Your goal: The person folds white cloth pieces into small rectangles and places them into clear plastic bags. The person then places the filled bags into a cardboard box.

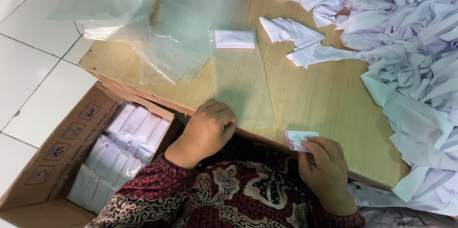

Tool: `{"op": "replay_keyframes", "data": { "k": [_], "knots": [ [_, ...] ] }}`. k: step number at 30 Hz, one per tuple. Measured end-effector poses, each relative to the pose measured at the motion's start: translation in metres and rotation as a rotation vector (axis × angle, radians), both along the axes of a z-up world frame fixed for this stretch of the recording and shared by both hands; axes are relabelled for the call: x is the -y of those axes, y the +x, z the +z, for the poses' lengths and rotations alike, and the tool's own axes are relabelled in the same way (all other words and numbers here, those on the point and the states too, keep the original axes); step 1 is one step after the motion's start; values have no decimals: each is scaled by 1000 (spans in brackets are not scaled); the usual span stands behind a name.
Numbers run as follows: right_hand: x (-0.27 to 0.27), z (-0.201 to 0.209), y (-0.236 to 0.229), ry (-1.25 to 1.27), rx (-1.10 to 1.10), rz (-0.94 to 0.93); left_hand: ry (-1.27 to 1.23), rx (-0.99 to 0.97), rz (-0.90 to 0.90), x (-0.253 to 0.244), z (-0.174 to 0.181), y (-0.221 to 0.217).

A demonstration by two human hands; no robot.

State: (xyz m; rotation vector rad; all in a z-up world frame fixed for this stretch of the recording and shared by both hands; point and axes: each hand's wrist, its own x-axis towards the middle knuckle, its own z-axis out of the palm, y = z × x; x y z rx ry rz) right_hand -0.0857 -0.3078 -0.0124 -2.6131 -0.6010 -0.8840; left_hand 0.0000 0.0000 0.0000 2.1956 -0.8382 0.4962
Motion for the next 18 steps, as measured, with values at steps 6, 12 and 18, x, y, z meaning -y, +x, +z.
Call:
{"op": "replay_keyframes", "data": {
  "k": [6, 12, 18],
  "knots": [
    [-1, -7, 0, 16, 52, 5, -70, -47, -22, -2, 8, 2],
    [-4, 12, 1, -7, -14, -2, -50, -24, -24, -4, 1, 3],
    [-49, 40, 12, 26, 50, 253, -89, 10, -5, -4, 2, -1]
  ]
}}
